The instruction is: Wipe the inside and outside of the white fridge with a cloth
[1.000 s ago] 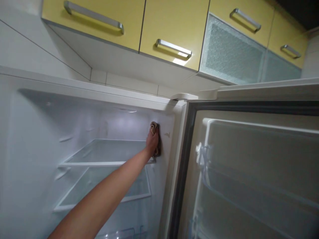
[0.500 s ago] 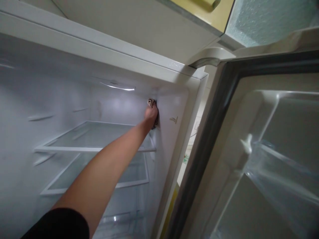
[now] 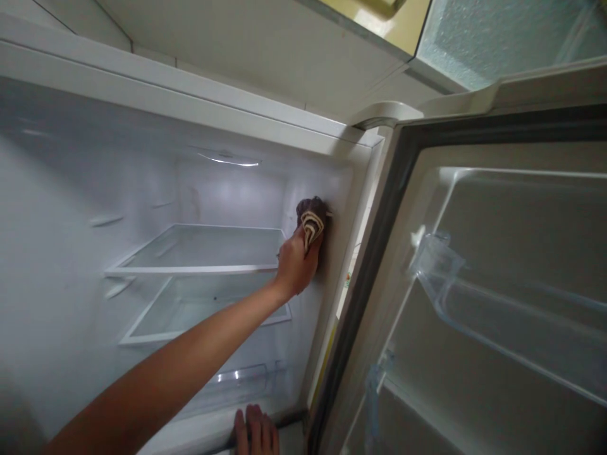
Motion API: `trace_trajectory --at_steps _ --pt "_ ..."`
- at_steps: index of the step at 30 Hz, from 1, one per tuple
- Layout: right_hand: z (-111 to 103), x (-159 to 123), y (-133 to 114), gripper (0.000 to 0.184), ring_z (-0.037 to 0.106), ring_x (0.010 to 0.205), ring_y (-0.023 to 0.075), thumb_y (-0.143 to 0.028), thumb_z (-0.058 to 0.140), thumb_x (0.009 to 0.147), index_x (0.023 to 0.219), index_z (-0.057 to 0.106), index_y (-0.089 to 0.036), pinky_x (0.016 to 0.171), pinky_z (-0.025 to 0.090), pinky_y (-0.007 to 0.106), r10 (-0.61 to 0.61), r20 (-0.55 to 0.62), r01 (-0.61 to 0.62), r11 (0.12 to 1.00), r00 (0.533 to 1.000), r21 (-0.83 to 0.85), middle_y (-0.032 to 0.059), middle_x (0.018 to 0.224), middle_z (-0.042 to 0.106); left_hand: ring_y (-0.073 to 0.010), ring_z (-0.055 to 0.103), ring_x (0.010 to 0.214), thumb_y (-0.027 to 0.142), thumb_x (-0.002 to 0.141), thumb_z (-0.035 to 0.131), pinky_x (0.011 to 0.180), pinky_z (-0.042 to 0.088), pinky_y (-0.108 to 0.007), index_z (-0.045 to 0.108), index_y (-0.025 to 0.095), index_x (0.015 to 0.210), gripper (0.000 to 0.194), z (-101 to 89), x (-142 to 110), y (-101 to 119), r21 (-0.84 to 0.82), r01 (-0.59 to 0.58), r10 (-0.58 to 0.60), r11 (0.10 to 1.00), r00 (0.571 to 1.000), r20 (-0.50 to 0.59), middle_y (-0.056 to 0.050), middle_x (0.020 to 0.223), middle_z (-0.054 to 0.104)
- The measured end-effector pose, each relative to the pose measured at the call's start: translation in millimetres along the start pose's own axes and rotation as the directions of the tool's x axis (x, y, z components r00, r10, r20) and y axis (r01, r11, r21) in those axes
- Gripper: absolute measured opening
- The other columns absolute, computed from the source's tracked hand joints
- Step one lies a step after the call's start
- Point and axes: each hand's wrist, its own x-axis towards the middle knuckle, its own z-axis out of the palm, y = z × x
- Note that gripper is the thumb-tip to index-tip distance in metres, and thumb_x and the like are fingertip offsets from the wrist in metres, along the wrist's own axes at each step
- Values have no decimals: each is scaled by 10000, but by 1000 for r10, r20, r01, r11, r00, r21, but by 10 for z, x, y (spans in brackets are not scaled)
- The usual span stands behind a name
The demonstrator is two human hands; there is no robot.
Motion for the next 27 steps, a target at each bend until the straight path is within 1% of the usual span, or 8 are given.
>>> trace_trajectory --at_steps 4,9,11,13,16,18,22,27 --pt "-217 110 26 638 713 1156 335 -385 618 799 1401 754 -221 952 545 466 -69 171 69 998 983 7 100 1320 775 -311 730 1351 258 1029 527 1106 600 -447 664 187 1418 419 -60 -603 -105 27 -62 58 998 990 130 -169 1337 803" --pt "-172 -10 9 565 674 1043 357 -347 658 683 1228 772 -250 948 507 488 -52 136 55 998 989 -23 121 1151 772 -293 546 1575 228 982 507 1271 510 -510 525 166 1632 653 -41 -1543 -64 -28 -230 230 973 950 211 -164 1653 614" --pt "-145 -64 11 549 662 1035 360 -340 675 663 1200 771 -275 958 500 506 -34 139 38 999 990 -26 112 1129 764 -316 545 1575 270 977 516 1274 504 -535 555 159 1613 647 -24 -1808 -111 -52 -164 172 985 948 269 -177 1638 626" --pt "-135 -90 26 592 657 1063 368 -344 687 649 1233 771 -290 980 500 524 -25 151 28 999 988 -23 105 1156 762 -342 614 1506 337 953 547 1251 515 -538 653 192 1510 585 -15 -1952 -221 -49 49 -30 998 946 324 -181 1542 704" --pt "-121 -83 54 603 656 1048 358 -336 684 631 1225 773 -289 954 514 506 -37 124 38 999 992 -7 107 1140 761 -381 796 1155 454 984 510 1041 612 -533 766 252 1215 399 -19 -1985 -440 23 420 -404 907 855 324 -167 1148 847" --pt "-100 -70 58 601 666 1055 352 -322 666 640 1231 770 -279 935 523 495 -14 96 13 1000 995 12 117 1157 759 -385 816 942 502 1008 473 876 625 -506 757 263 1036 372 -20 -1926 -554 56 526 -518 848 804 291 -144 938 840" --pt "-70 -52 25 558 690 1083 359 -319 620 697 1230 776 -267 933 544 504 51 56 -54 997 997 55 130 1190 764 -337 807 937 555 1045 449 852 605 -431 717 263 992 400 42 -1698 -562 -5 550 -529 835 807 262 -104 972 844" --pt "-51 -31 -4 455 710 999 342 -358 621 795 1211 791 -287 851 565 479 41 33 -42 999 999 18 118 1125 786 -315 719 1330 554 1097 413 1131 537 -437 693 253 1299 458 193 -1383 -447 -137 479 -445 867 868 218 -130 1396 779"
